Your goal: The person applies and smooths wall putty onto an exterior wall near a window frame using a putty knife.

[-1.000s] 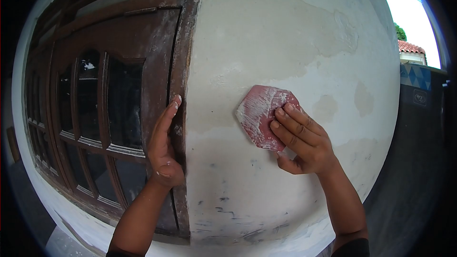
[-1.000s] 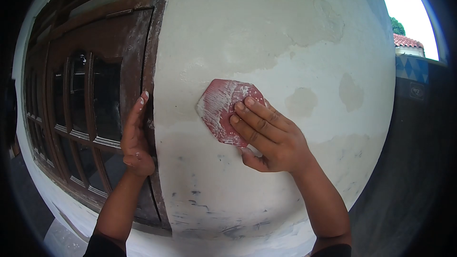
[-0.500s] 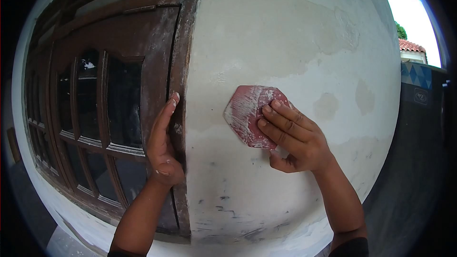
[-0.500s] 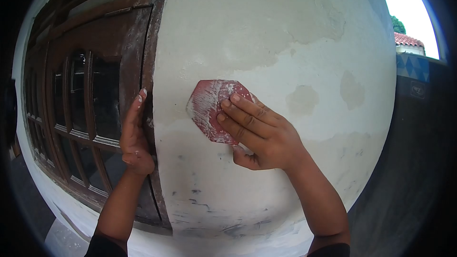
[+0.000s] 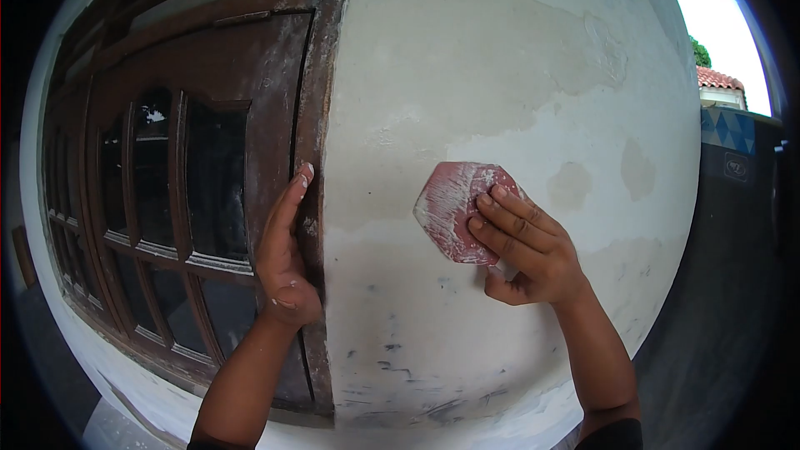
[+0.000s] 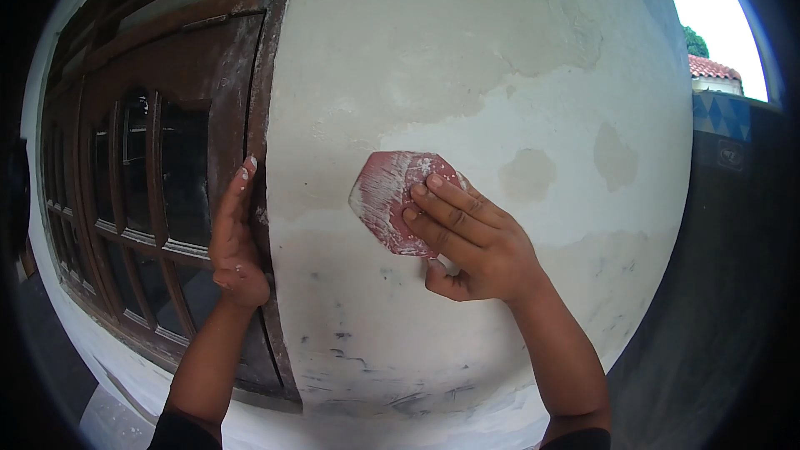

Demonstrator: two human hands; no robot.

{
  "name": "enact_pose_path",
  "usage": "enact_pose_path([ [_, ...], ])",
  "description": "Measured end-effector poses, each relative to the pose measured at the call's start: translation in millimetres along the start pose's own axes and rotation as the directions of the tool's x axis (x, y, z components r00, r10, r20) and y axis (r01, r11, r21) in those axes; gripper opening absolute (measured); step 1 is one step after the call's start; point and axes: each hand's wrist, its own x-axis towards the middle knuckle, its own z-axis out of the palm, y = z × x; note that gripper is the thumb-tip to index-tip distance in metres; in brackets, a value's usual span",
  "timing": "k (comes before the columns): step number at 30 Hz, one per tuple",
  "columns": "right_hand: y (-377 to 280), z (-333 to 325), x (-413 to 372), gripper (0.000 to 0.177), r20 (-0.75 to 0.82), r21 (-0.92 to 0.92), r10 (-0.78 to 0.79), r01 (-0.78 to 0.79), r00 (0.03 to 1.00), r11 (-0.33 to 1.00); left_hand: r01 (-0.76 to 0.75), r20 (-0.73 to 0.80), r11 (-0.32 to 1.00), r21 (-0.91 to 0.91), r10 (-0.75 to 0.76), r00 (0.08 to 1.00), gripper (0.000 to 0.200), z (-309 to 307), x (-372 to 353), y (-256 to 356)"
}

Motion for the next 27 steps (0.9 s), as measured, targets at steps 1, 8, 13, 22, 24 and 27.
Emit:
enact_pose_path([
  [1,0,-5,-13,0.050,-0.022,0.020,0.044,-0.043,0.999,0.999,-0.003,0.005,1.000,0.000,0.003,1.000,0.120,0,0,0],
  [8,-3,-1,8,0.051,-0.128,0.037,0.063,-0.059,0.990,0.998,0.003,0.009,1.000,0.018,-0.004,1.000,0.120,0,1,1],
  [13,0,1,-12,0.051,-0.100,0.012,0.113,-0.113,0.989,0.994,0.016,0.012,1.000,0.013,-0.016,1.000,0.120,-1,-1,0],
  [22,-7,6,23,0.051,-0.122,0.033,0.095,-0.091,0.988,0.995,0.005,0.006,1.000,-0.007,-0.005,1.000,0.119,-1,0,1],
  [24,-7,8,18,0.051,-0.092,0.017,0.084,-0.083,0.992,0.996,0.008,0.005,1.000,-0.013,-0.008,1.000,0.119,-1,0,1],
  [27,-11,-1,-7,0.050,-0.081,0.015,0.142,-0.141,0.987,0.990,0.000,0.008,1.000,-0.019,0.000,1.000,0.120,0,0,1],
])
